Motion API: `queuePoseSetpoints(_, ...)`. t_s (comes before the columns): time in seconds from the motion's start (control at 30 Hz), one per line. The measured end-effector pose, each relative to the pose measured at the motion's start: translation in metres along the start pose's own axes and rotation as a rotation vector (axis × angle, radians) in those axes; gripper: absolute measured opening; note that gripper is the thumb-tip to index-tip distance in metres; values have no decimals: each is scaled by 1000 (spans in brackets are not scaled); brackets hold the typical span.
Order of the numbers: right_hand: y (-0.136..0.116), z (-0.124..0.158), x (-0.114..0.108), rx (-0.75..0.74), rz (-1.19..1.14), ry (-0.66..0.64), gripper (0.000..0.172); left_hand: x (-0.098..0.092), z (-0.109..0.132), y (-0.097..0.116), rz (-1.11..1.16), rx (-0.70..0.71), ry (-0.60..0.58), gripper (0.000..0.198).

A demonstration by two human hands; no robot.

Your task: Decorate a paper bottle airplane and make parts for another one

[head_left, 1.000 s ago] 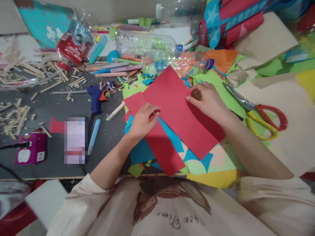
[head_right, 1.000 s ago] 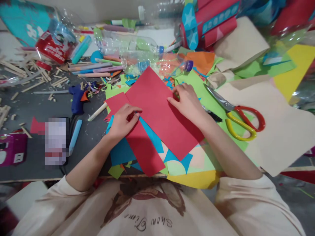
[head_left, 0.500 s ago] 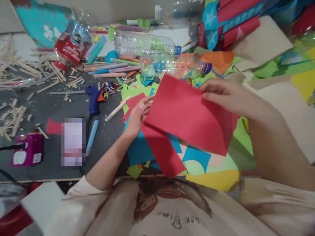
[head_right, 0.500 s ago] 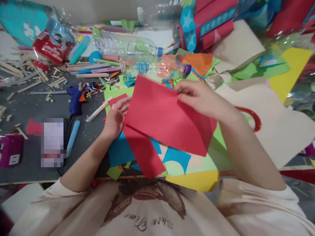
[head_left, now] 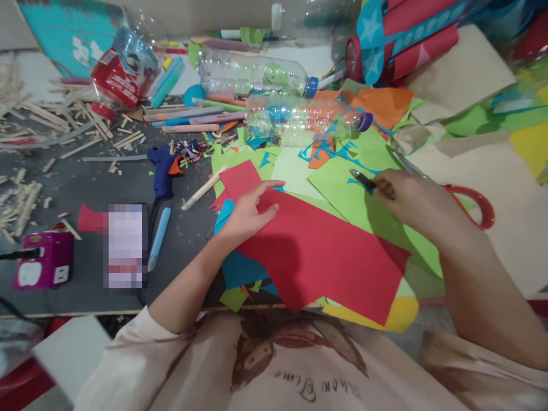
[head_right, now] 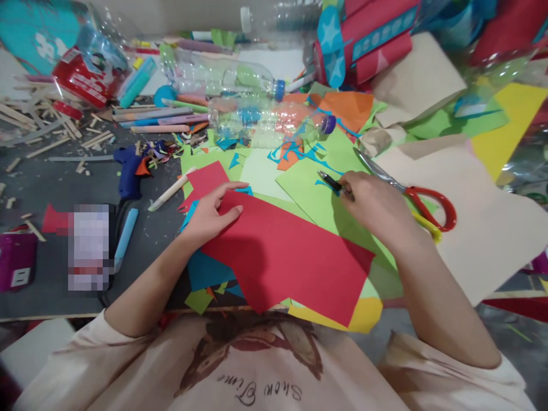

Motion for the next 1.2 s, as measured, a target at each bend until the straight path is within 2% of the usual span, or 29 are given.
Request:
queuePoseSetpoints(0.07,4,-6,-2,-7,-13,61,22,0,0,0,-28,1,9,41)
queuePoseSetpoints(0.2,14,-23,-18,-46,-10,383,28,-2,-1,-1,-21,19,58,40)
queuePoseSetpoints(0.27,13,-31,-28,-8,3,504,31,-3,-2,-3,3,42,102,38)
queuePoseSetpoints(0.33,4,-39,-37,5,-19,527,36,-4,-3,-5,13,60,156,36)
queuePoseSetpoints(0.4,-15,-47,-44,-94,-57,527,45,-5,-4,-8,16,67,194,35)
queuePoseSetpoints(0.47,-37,-58,-47,-229,-97,521,45,-6,-5,-11,37,67,215,35)
queuePoseSetpoints(0.53,-57,-73,-47,-340,-103,522,54,-7,-5,-13,74,67,232,35)
queuePoseSetpoints(0.63,-75,-104,-38,-414,-157,526,74,-8,-6,-16,137,87,258,34)
queuePoseSetpoints(0.7,-78,-122,-32,-421,-251,499,75,-9,-7,-17,171,99,270,34)
queuePoseSetpoints(0.77,-77,-130,-31,-403,-298,482,65,-9,-7,-18,200,104,278,34)
queuePoseSetpoints(0.83,-73,-125,-35,-399,-291,504,60,-9,-8,-20,224,108,278,34)
queuePoseSetpoints(1.0,-51,-84,-47,-456,-192,634,58,-9,-11,-29,292,56,266,37)
queuePoseSetpoints(1.1,-40,-68,-36,-594,-172,702,54,-11,-13,-33,300,81,266,39)
queuePoseSetpoints(1.2,-38,-58,-13,-753,-270,648,45,-12,-12,-32,266,83,275,39)
Point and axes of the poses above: each hand's wrist, its own z-axis away from the middle knuckle, its own x-axis out of the palm, y = z × x, the point moved 2 cm from there along -z, towards the middle knuckle, and after that the axes turned 10 degrees about z, right-handed, at the moved point
